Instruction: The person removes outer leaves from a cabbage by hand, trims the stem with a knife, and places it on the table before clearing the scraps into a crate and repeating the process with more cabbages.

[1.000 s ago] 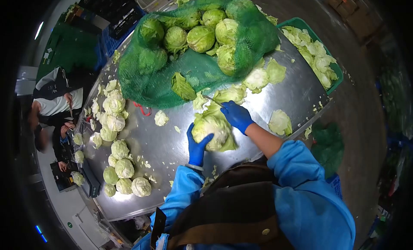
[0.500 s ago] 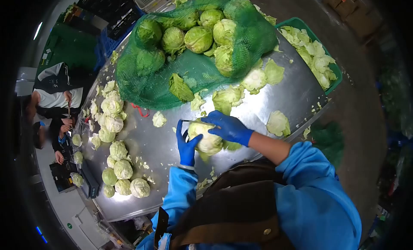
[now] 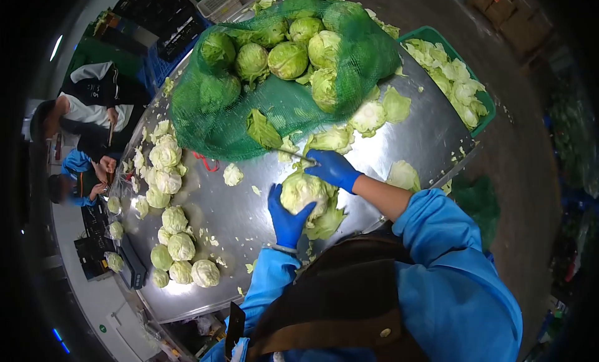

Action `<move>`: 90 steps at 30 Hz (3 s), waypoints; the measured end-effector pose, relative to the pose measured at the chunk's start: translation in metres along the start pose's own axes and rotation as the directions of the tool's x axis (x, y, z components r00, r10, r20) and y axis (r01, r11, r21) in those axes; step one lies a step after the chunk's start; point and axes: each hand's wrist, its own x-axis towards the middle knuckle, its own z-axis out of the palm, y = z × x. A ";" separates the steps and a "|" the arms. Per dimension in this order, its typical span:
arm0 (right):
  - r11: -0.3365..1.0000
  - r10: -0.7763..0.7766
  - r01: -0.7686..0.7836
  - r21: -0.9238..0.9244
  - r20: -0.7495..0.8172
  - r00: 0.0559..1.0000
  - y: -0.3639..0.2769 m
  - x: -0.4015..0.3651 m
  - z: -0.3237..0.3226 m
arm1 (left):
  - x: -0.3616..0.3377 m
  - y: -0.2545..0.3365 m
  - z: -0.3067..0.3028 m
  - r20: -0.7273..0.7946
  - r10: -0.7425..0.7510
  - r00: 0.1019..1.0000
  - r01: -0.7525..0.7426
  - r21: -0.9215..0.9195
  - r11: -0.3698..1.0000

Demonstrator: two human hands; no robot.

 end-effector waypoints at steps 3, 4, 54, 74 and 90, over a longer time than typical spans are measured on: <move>0.980 0.127 -0.158 -0.120 -0.230 0.965 0.039 0.004 0.006 | -0.001 0.003 -0.020 0.205 0.171 0.964 -0.148 -0.123 0.981; 0.964 0.159 -0.221 -0.146 -0.352 0.923 0.059 0.009 0.005 | -0.002 0.011 -0.026 0.250 0.108 0.962 -0.095 -0.062 0.994; 0.946 -0.178 0.149 -0.288 -0.077 0.981 -0.059 -0.042 0.003 | 0.050 -0.009 -0.025 0.191 -0.192 0.963 0.216 -0.115 0.970; 0.914 -0.132 0.072 -0.398 -0.127 0.983 -0.045 -0.011 0.010 | 0.078 0.023 -0.014 0.191 -0.277 0.942 0.233 0.223 0.946; 0.965 -0.003 -0.043 -0.257 -0.175 0.985 0.006 0.048 0.007 | 0.040 0.048 0.003 0.157 -0.189 0.969 0.134 0.305 0.943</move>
